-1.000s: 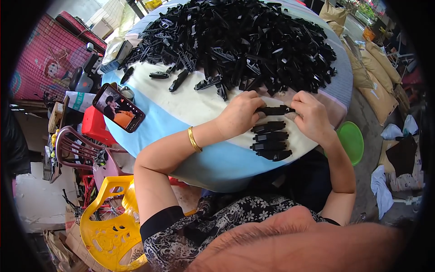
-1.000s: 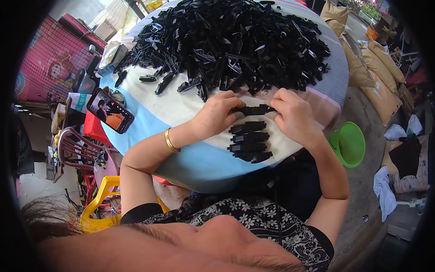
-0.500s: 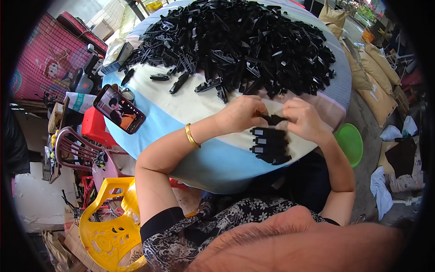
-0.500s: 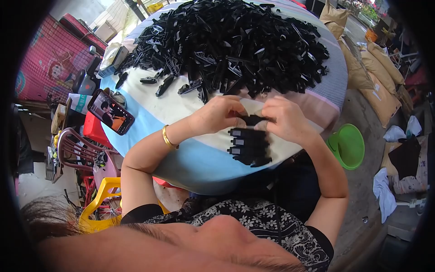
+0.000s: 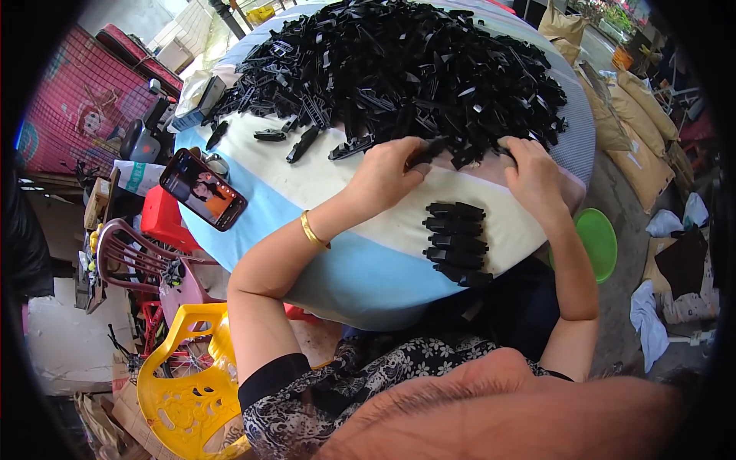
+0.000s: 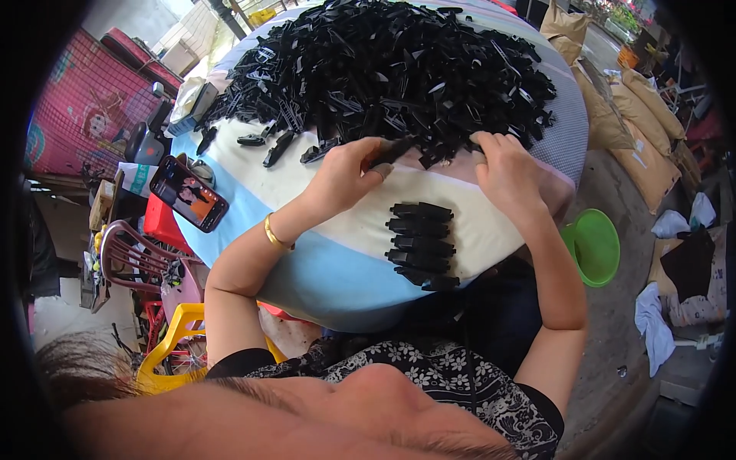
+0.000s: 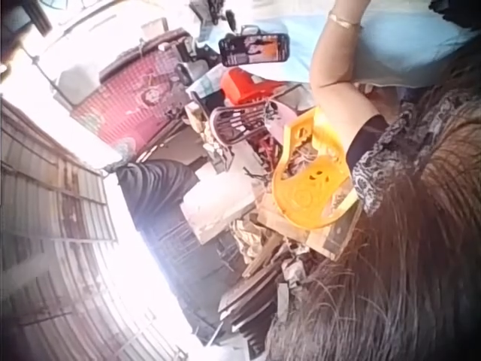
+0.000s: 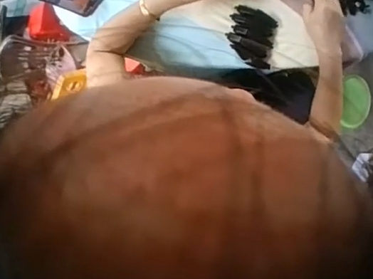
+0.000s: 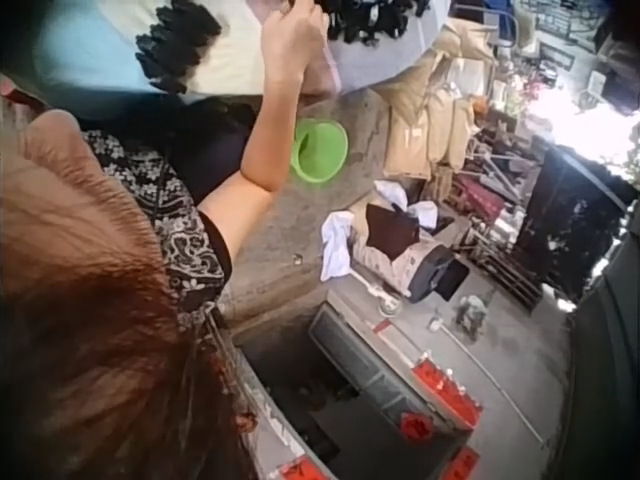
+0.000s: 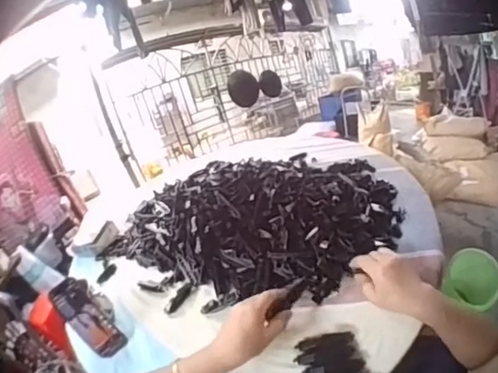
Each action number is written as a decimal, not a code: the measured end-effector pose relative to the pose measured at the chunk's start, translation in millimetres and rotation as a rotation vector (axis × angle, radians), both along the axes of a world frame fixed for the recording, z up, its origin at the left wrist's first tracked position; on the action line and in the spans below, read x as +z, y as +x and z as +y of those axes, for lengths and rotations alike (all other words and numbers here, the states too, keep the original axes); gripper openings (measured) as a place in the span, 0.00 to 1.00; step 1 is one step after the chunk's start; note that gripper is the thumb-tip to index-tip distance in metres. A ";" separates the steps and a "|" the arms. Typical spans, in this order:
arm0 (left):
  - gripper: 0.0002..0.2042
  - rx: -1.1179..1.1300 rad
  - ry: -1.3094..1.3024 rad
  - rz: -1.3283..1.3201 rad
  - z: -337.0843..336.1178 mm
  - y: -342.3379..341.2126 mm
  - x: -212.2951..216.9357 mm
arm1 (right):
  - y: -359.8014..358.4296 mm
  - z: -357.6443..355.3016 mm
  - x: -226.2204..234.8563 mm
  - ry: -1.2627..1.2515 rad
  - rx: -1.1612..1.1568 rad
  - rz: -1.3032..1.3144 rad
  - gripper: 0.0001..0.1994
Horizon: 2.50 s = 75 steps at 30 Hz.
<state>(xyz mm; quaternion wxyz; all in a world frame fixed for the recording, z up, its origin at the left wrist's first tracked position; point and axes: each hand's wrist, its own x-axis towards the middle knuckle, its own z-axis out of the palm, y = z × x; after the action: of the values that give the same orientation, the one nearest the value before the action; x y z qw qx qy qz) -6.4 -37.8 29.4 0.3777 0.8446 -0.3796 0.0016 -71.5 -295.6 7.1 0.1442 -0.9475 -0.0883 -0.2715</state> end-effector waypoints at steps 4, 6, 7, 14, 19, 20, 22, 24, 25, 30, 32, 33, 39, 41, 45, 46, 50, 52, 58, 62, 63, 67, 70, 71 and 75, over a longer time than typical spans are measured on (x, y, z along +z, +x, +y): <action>0.13 -0.215 -0.039 0.158 -3.2 -5.4 -11.5 | -14.5 4.6 19.0 0.441 0.082 0.241 0.09; 0.11 -0.272 -0.061 0.022 -9.6 -4.3 -23.9 | -19.5 11.6 12.2 0.566 0.226 0.336 0.07; 0.11 -0.257 -0.046 -0.052 -10.6 -7.5 -26.7 | -17.4 18.6 6.3 0.649 0.343 0.345 0.06; 0.10 -0.156 0.054 0.008 -11.4 -15.9 -20.9 | -24.7 31.2 14.1 0.291 0.244 0.365 0.08; 0.09 -0.142 -0.005 -0.066 -9.6 -14.2 -28.6 | -19.3 20.7 13.9 0.066 0.256 0.139 0.10; 0.09 -0.144 -0.003 -0.067 -9.7 -13.7 -27.9 | -18.4 19.5 14.9 0.066 0.257 0.140 0.10; 0.08 -0.146 -0.002 -0.066 -11.3 -11.7 -27.7 | -16.4 17.7 16.3 0.074 0.311 0.200 0.09; 0.08 -0.165 -0.019 -0.054 -14.6 -9.7 -27.7 | -7.5 15.8 13.3 0.107 0.385 0.175 0.09; 0.08 -0.167 -0.019 -0.054 -15.6 -11.1 -27.7 | -4.6 15.5 10.8 0.142 0.459 0.146 0.09; 0.08 -0.222 -0.047 -0.073 -14.5 -12.6 -28.0 | -6.6 28.3 5.1 0.184 0.480 0.172 0.09; 0.08 -0.298 0.006 0.031 -12.3 -5.3 -20.2 | -13.1 25.8 7.5 0.164 0.490 0.197 0.08; 0.08 -0.374 0.060 0.139 -11.3 -1.7 -14.9 | -15.6 24.4 8.1 0.185 0.509 0.248 0.07; 0.22 0.303 0.086 -0.489 -5.1 32.3 -16.9 | -6.1 5.9 9.8 0.096 0.067 -0.085 0.11; 0.25 0.334 0.192 -0.459 -3.5 37.6 -17.5 | 1.5 0.3 3.2 0.037 0.024 -0.065 0.13; 0.24 0.336 0.138 -0.380 -3.2 42.4 -19.0 | 9.5 -4.4 -3.1 -0.008 -0.013 -0.051 0.14; 0.23 0.317 0.072 -0.312 -2.3 43.5 -17.6 | 10.3 -3.9 -2.4 0.006 -0.023 -0.059 0.14; 0.20 0.314 0.006 -0.166 3.0 46.0 -15.1 | 13.6 0.3 -1.2 0.010 -0.017 -0.003 0.14; 0.17 0.268 0.026 -0.273 4.2 46.9 -20.8 | 12.5 3.5 1.2 -0.059 0.026 -0.042 0.12; 0.12 0.125 -0.046 -0.737 0.2 26.4 -18.9 | 2.4 2.7 9.4 0.360 0.077 0.070 0.11; 0.08 -0.234 -0.077 -0.635 -10.2 -2.5 -25.9 | -5.3 18.2 -0.3 0.782 0.446 0.208 0.08; 0.08 -0.236 -0.076 -0.634 -9.1 -7.2 -24.4 | -9.3 21.4 -1.9 0.836 0.411 0.365 0.08; 0.07 -0.358 0.084 -0.398 -8.4 -16.2 -21.4 | -12.9 18.1 -16.7 1.004 0.400 0.544 0.09; 0.11 -0.291 0.051 -0.365 -7.2 -28.4 -23.1 | -19.9 31.4 -5.9 1.109 0.409 0.466 0.08; 0.11 -0.290 0.052 -0.364 -7.6 -29.1 -23.3 | -21.8 33.2 -3.4 1.120 0.414 0.433 0.09; 0.18 -0.165 0.176 -0.460 -9.6 -32.1 -19.3 | -26.8 25.7 3.1 0.758 0.351 0.539 0.09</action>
<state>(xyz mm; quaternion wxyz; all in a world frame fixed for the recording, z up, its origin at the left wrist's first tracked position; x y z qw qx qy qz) -38.5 -47.4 10.1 0.2053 0.8177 -0.5218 0.1298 -98.4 -269.9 10.2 0.5398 -0.8357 -0.1010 -0.0016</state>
